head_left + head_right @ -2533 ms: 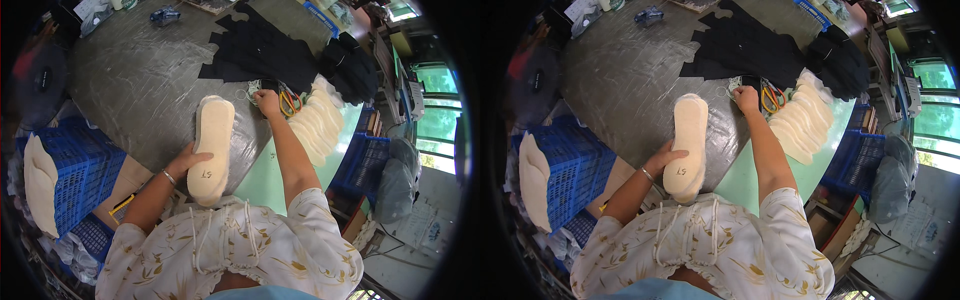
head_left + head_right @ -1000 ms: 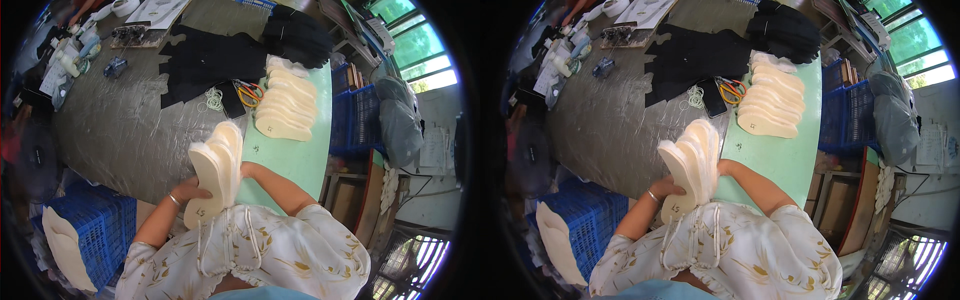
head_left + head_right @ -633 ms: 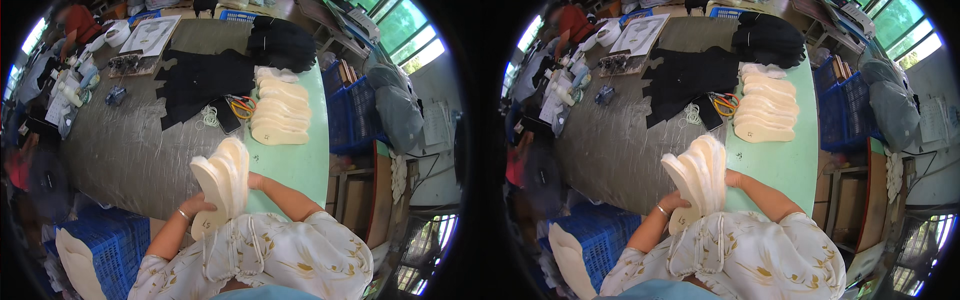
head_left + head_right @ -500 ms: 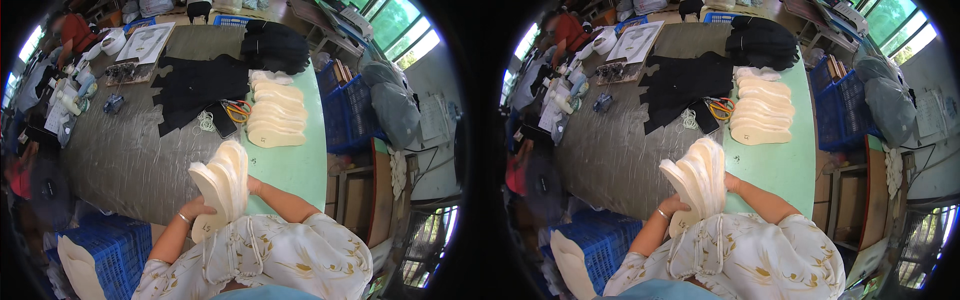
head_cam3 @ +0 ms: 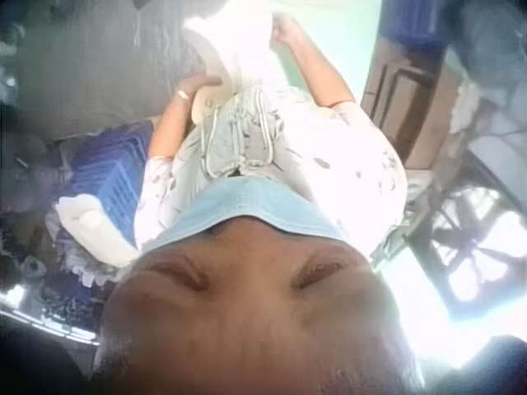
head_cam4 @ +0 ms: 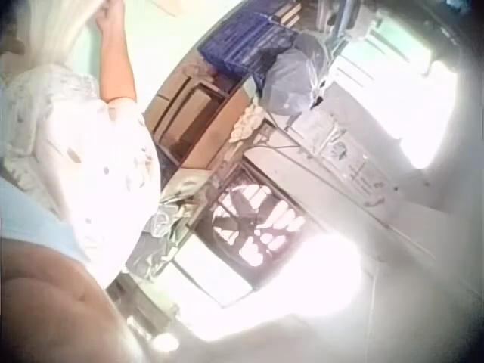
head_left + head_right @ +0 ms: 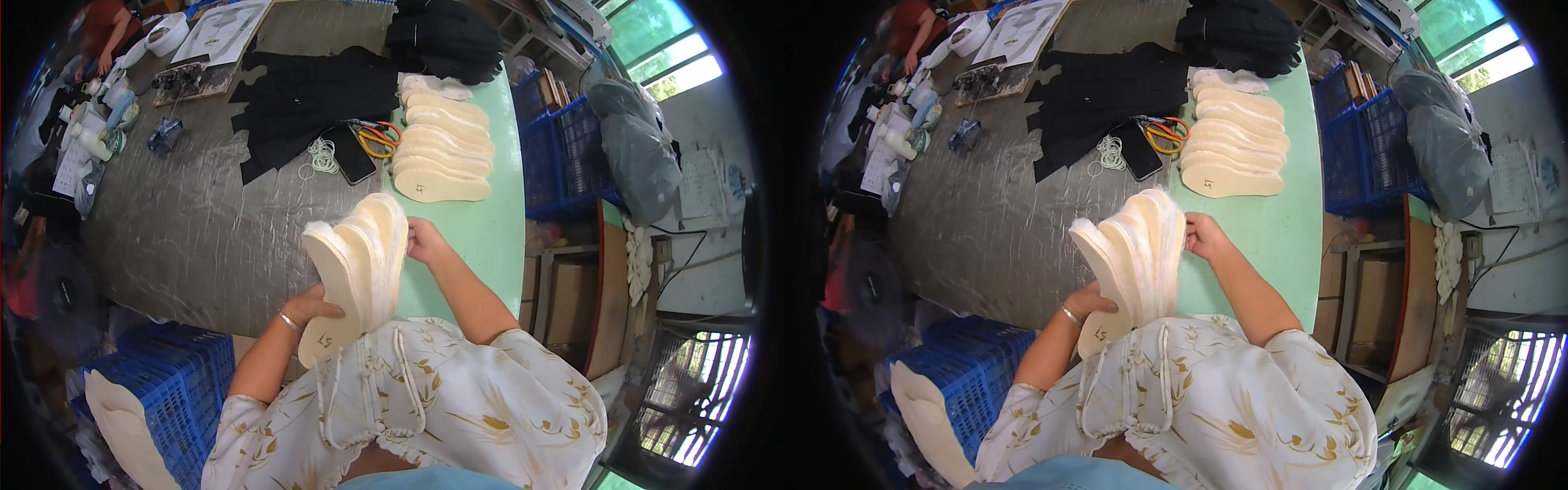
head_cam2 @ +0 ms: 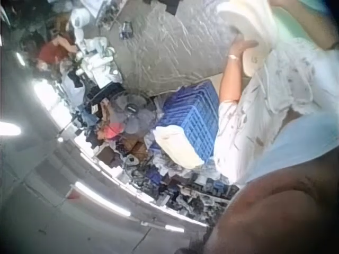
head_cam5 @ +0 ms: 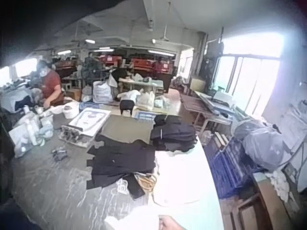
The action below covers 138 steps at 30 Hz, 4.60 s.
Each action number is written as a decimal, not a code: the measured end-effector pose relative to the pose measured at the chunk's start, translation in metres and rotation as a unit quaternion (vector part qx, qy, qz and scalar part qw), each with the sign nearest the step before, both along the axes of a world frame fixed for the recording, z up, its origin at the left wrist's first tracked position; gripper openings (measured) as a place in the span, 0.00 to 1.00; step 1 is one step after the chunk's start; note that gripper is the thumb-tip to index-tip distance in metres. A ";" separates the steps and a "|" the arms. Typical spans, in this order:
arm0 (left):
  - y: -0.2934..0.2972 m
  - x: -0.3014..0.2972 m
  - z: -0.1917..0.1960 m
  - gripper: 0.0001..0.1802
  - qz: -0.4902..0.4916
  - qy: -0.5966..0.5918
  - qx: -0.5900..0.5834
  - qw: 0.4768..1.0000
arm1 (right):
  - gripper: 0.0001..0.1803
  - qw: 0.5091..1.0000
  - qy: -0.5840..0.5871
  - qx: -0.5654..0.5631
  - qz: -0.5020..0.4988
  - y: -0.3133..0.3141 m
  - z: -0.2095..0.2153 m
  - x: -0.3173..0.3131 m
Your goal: The recorder picks up individual white shoe soles, inspects them, and stacks them together in a neat pile.
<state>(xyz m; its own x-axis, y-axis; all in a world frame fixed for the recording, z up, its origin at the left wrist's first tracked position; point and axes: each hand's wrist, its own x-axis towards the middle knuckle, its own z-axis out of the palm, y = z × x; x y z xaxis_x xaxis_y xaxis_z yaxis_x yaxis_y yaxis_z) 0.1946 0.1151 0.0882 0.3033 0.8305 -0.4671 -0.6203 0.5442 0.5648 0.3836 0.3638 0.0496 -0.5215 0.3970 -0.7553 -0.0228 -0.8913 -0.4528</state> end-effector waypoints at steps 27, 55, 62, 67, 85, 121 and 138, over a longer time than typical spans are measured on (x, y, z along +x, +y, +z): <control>0.076 0.027 -0.047 0.64 -0.238 0.203 0.109 0.944 | 0.23 0.578 0.084 0.319 0.746 0.030 0.247 -0.019; 0.069 0.045 0.011 0.45 -0.115 0.092 -0.035 0.988 | 0.05 0.667 0.130 0.661 0.319 -0.083 0.141 0.102; 0.073 0.052 0.003 0.43 -0.085 0.073 -0.064 0.992 | 0.31 0.900 -0.107 0.337 0.254 -0.101 0.055 0.137; 0.160 0.094 0.042 0.59 -0.183 0.284 0.100 0.936 | 0.43 0.973 0.051 0.213 0.068 -0.100 0.054 0.137; 0.234 0.211 -0.013 0.69 -0.265 0.743 0.318 0.526 | 0.35 0.701 -0.253 0.646 0.167 -0.058 0.036 0.269; 0.319 0.117 -0.047 0.38 -0.052 0.854 0.237 0.461 | 0.14 0.424 -0.306 0.799 0.298 0.171 -0.049 0.119; 0.338 0.110 -0.042 0.50 -0.075 0.818 0.274 0.500 | 0.16 0.554 -0.246 0.735 0.304 0.213 -0.040 0.118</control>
